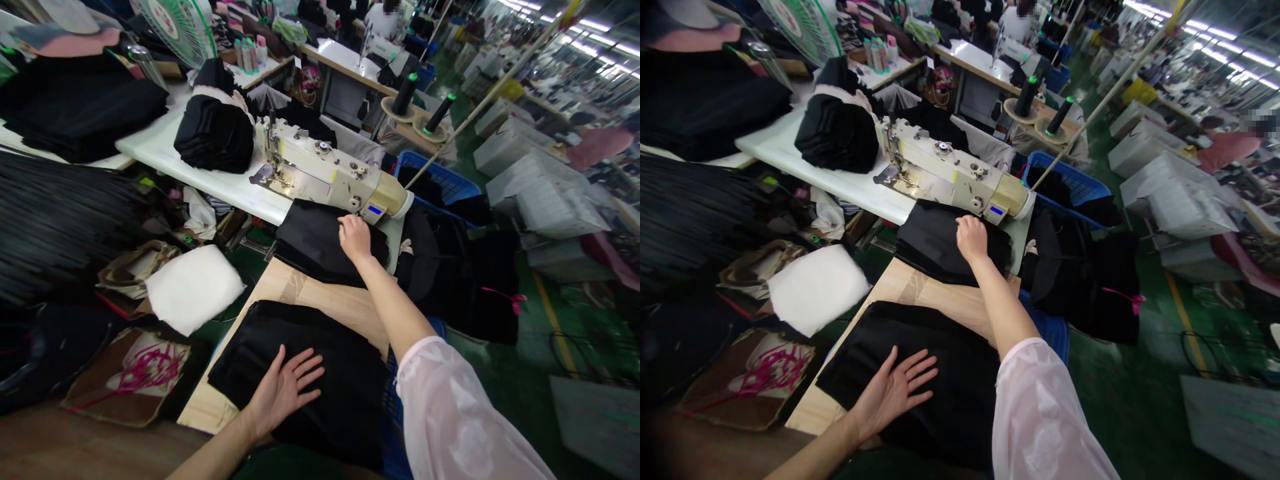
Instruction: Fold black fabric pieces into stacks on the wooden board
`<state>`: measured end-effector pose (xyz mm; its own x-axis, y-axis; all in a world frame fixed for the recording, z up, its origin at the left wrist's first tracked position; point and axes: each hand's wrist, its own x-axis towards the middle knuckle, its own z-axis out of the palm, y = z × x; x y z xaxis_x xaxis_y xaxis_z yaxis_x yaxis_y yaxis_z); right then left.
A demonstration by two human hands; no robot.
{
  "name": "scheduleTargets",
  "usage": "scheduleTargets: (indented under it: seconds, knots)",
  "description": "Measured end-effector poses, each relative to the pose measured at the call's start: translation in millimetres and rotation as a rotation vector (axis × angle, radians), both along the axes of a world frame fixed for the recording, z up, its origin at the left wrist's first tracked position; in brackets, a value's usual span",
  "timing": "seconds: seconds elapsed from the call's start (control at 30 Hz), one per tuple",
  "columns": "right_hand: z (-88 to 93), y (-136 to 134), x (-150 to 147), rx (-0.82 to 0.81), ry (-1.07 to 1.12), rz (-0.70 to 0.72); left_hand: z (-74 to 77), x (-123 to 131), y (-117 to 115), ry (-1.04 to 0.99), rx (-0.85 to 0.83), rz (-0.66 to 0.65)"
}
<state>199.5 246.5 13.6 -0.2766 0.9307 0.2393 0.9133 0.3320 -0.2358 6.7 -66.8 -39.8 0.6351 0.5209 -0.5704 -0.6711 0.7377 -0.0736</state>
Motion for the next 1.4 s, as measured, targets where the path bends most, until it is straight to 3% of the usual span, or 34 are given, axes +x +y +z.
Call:
scheduleTargets:
  seconds: [0.07, 0.13, 0.23, 0.37, 0.47, 0.87, 1.13, 1.3, 1.4]
  knots:
    - [-17.0, -23.1, 2.0, -0.223, -0.044, 0.097, 1.1, 0.5, 0.9, 0.014, 0.007, -0.008]
    - [-36.6, -47.5, 10.7, -0.378, -0.057, 0.012, 1.3, 1.0, 1.3, 0.025, 0.019, -0.013]
    - [-57.7, -76.2, 28.7, -0.315, 0.013, -0.103, 0.9, 1.6, 1.2, 0.038, 0.039, -0.015]
    - [-60.1, -91.0, 36.8, -0.25, 0.039, 0.053, 1.5, 1.8, 1.3, 0.041, 0.064, -0.019]
    - [-53.4, -88.7, 27.3, -0.276, -0.011, 0.18, 1.6, 1.9, 1.4, 0.051, 0.087, -0.023]
    - [-47.9, -73.1, 9.0, -0.265, -0.213, 0.287, -6.4, 1.5, -2.3, 0.002, 0.036, -0.006]
    - [-56.8, -73.5, 10.1, -0.303, -0.089, 0.256, -6.5, 1.1, -2.8, -0.005, 0.054, -0.023]
    - [-40.3, -44.7, 18.2, -0.428, -0.009, 0.194, -5.5, 1.3, -2.0, -0.003, 0.054, -0.04]
    - [-29.5, -28.1, 19.4, -0.413, 0.031, 0.157, -5.0, 1.7, -1.8, -0.004, 0.037, -0.036]
